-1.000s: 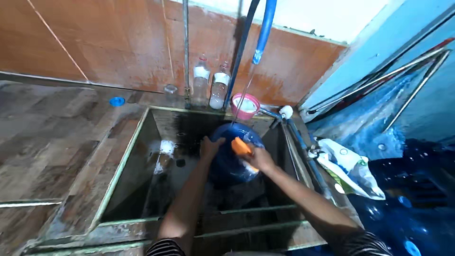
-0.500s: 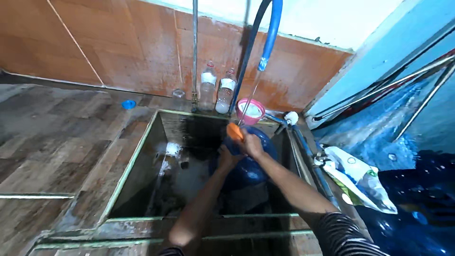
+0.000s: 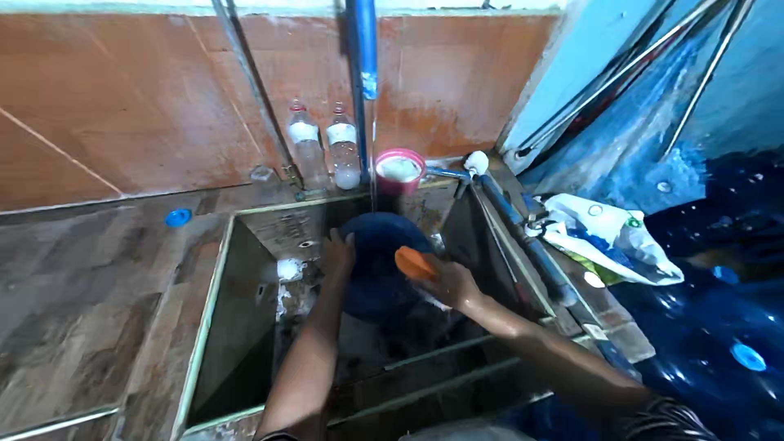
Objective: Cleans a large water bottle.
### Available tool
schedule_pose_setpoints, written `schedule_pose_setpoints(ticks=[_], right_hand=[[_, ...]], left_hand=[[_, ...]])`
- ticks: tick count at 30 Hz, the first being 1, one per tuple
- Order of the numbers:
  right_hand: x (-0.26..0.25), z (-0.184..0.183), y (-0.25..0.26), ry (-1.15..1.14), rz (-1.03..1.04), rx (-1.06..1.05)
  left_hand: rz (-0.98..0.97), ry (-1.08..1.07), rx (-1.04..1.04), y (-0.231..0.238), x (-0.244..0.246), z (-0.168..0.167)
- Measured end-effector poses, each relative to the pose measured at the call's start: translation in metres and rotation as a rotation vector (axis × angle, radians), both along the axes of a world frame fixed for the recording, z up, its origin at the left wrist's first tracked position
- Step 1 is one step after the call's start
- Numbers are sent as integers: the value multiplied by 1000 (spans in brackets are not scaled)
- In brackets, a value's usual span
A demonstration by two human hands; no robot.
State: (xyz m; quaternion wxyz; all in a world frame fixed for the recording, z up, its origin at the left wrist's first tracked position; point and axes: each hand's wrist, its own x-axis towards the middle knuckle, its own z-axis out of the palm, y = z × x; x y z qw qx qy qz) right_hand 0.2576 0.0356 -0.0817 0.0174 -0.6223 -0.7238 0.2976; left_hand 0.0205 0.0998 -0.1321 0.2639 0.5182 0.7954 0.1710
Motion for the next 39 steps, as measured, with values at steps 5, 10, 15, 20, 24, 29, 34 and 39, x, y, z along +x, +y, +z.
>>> schedule_pose_setpoints(ticks=[5,10,15,20,24,29,34,39], right_hand=[[44,-51,52,518,-429,109],[-5,-51,33,712,-329,-8],[-23,-58,99,807,-422,13],[-30,-52,80,745,-421,-26],[-35,-9,157,405,-198,15],[-127,-2,134,121,191,258],[-118,-17,113,160,451,149],[-111,-22,107,132,237,284]], left_hand=[[-356,245,217,3,27,-15],[-240,341,439,23,54,-32],[5,223,345,36,66,-26],[-47,91,260,53,51,-12],[-400,16,267,17,63,-24],[-704,42,7,-43,96,12],[-774,135,47,-73,65,-1],[-617,87,457,-85,55,-34]])
